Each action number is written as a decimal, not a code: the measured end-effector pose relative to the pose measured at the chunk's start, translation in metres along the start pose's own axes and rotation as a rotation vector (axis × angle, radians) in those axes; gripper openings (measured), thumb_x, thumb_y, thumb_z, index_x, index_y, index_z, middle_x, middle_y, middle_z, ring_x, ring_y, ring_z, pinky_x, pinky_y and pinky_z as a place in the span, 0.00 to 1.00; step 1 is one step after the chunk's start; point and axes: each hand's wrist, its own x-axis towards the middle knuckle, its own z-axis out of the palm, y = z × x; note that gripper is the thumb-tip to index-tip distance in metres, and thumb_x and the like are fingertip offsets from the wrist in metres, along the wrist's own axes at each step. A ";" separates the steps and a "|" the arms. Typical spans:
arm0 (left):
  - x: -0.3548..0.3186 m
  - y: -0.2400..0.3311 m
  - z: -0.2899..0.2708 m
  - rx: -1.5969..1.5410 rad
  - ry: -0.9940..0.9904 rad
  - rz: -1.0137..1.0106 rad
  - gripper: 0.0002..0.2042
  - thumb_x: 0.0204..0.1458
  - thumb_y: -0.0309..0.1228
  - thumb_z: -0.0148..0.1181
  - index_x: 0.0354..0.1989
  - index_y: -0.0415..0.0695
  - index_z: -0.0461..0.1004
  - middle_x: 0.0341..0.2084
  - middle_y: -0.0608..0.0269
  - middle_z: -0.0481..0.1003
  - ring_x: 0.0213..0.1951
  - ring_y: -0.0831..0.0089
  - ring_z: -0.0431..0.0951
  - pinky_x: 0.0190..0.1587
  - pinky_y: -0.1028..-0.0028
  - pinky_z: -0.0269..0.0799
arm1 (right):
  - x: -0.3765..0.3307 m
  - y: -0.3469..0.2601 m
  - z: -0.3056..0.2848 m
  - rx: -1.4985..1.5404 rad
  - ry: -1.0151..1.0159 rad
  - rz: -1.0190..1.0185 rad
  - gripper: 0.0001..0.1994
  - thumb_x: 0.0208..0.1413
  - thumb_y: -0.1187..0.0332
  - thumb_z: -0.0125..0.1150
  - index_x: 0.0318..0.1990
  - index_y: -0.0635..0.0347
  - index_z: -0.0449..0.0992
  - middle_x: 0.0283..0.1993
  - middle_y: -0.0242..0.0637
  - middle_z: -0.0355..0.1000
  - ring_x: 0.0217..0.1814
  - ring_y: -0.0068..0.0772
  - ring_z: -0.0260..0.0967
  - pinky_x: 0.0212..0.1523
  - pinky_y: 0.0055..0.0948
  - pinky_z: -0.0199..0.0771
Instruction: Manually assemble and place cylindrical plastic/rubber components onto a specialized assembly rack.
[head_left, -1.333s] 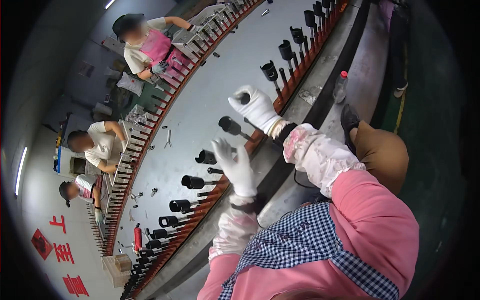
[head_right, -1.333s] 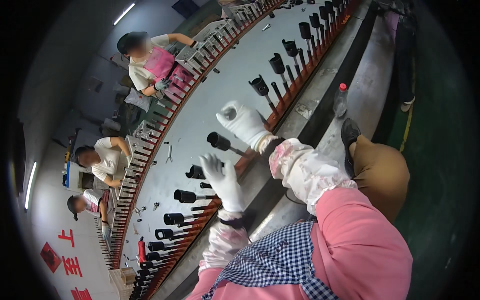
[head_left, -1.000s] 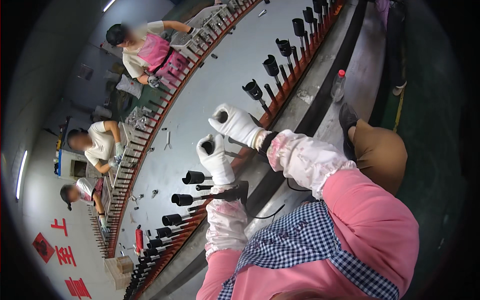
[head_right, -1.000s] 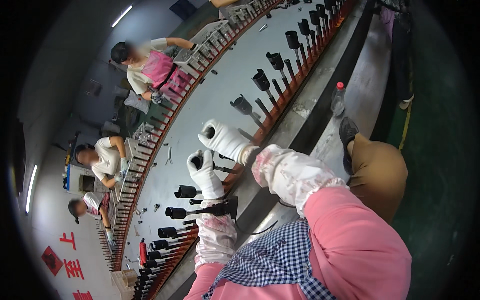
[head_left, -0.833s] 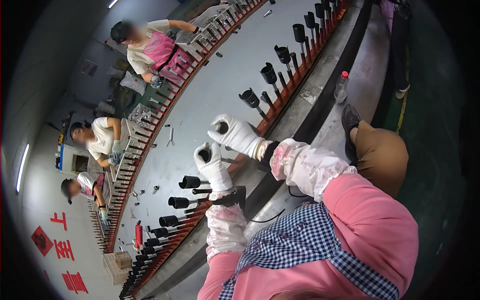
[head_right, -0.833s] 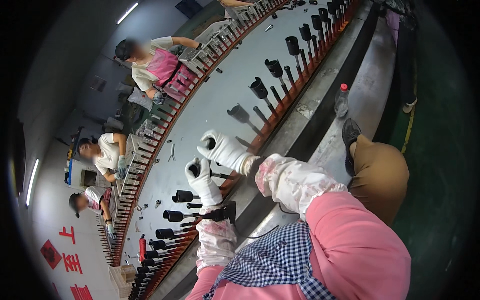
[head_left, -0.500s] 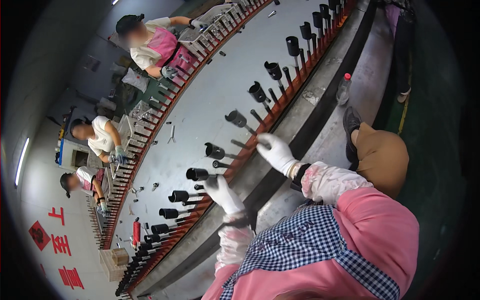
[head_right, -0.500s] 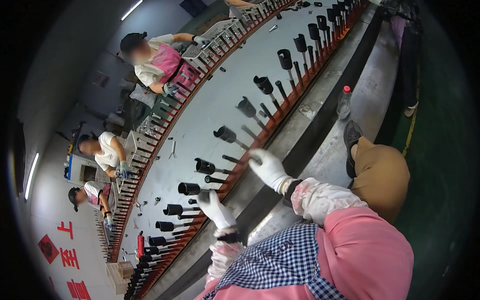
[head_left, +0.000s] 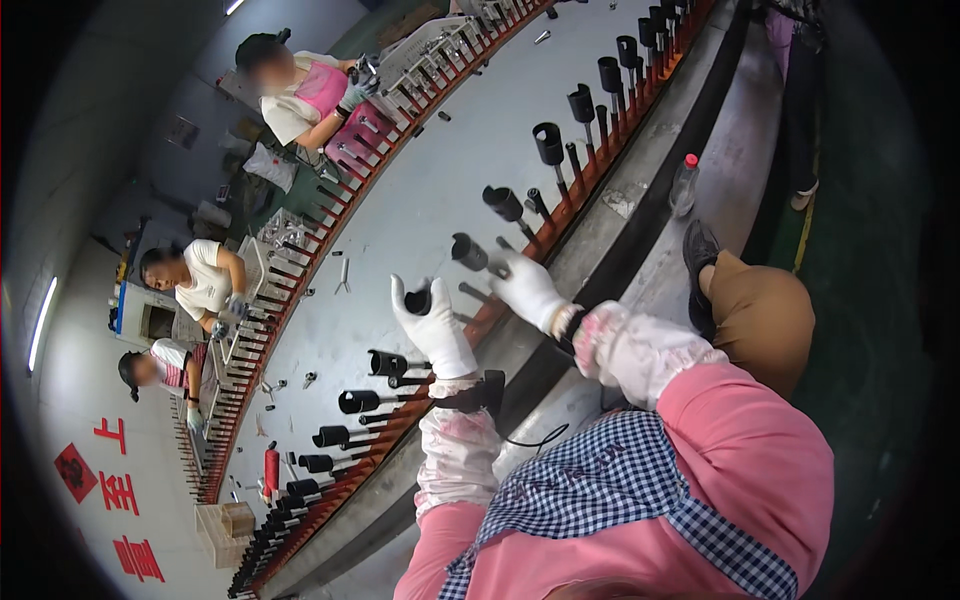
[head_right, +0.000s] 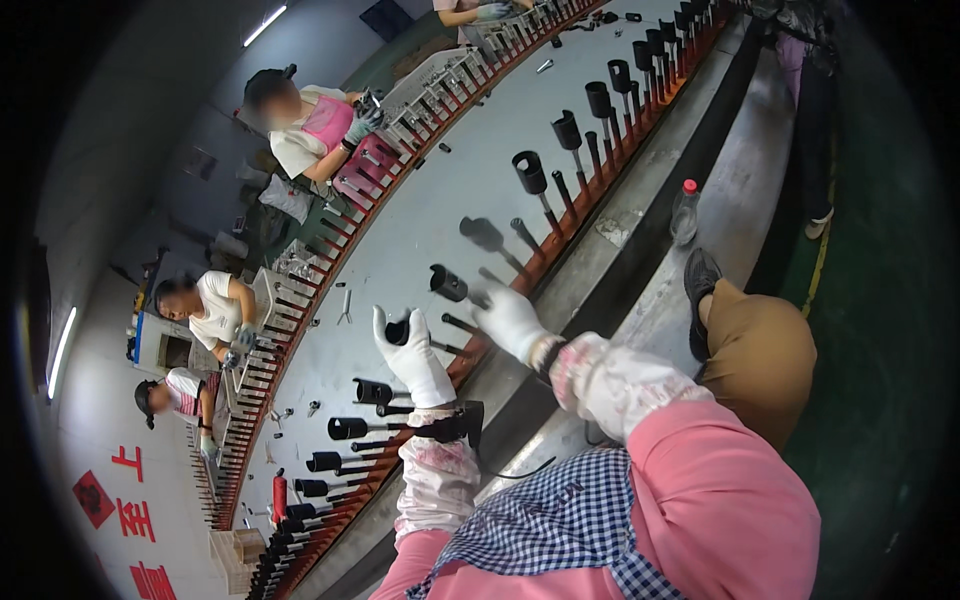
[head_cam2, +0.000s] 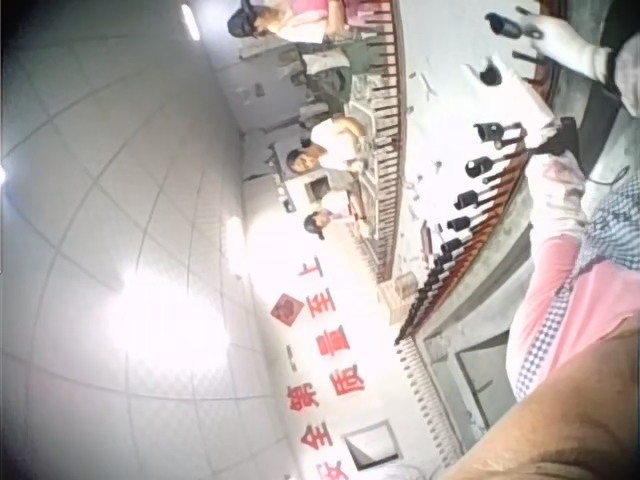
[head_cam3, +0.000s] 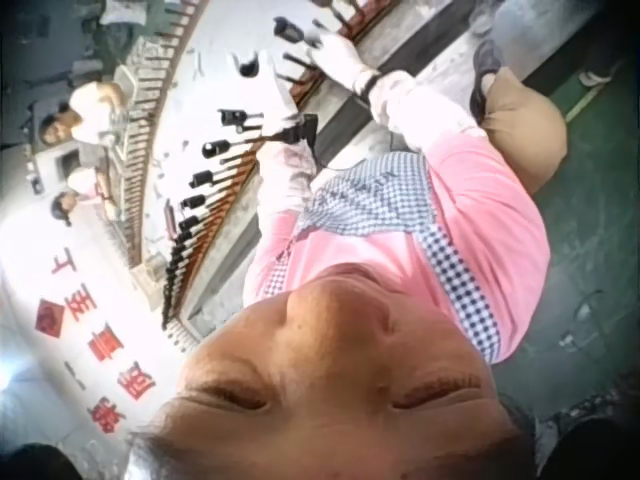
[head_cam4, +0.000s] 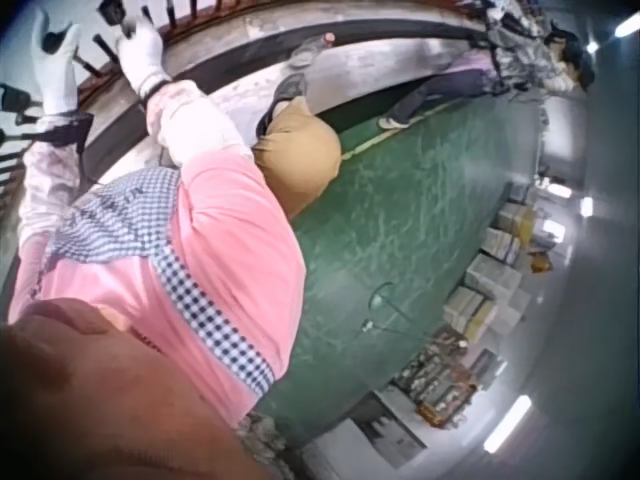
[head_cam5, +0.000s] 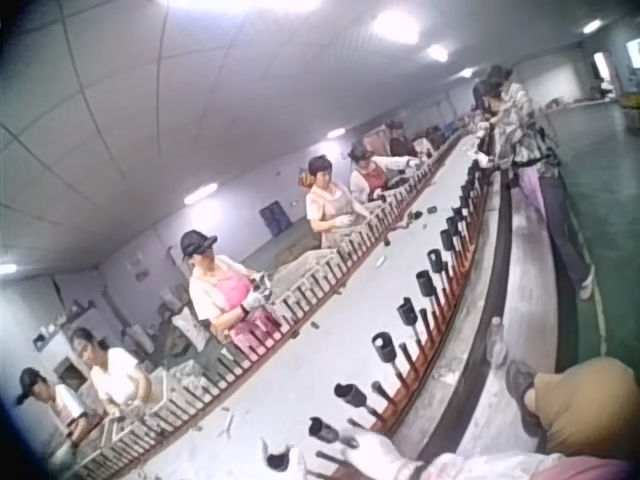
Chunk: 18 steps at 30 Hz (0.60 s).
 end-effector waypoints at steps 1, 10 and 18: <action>0.007 -0.015 -0.006 0.056 0.028 0.029 0.33 0.61 0.21 0.69 0.74 0.40 0.64 0.55 0.60 0.74 0.52 0.72 0.74 0.59 0.72 0.72 | -0.009 0.031 -0.002 0.047 0.108 -0.077 0.14 0.62 0.60 0.70 0.51 0.55 0.84 0.49 0.45 0.84 0.53 0.47 0.82 0.56 0.37 0.80; -0.106 -0.082 -0.068 0.180 -0.129 -0.146 0.37 0.63 0.20 0.60 0.80 0.35 0.50 0.75 0.43 0.60 0.75 0.54 0.62 0.77 0.58 0.56 | 0.068 -0.011 -0.066 -0.036 0.637 -0.371 0.35 0.54 0.59 0.80 0.67 0.62 0.73 0.67 0.52 0.72 0.70 0.50 0.71 0.69 0.41 0.72; -0.050 -0.023 0.021 0.034 -0.219 0.109 0.41 0.64 0.16 0.58 0.82 0.38 0.43 0.77 0.42 0.55 0.76 0.53 0.60 0.78 0.59 0.54 | 0.101 -0.039 -0.042 -0.044 0.399 -0.313 0.14 0.57 0.59 0.77 0.43 0.54 0.81 0.38 0.39 0.83 0.37 0.35 0.83 0.44 0.32 0.83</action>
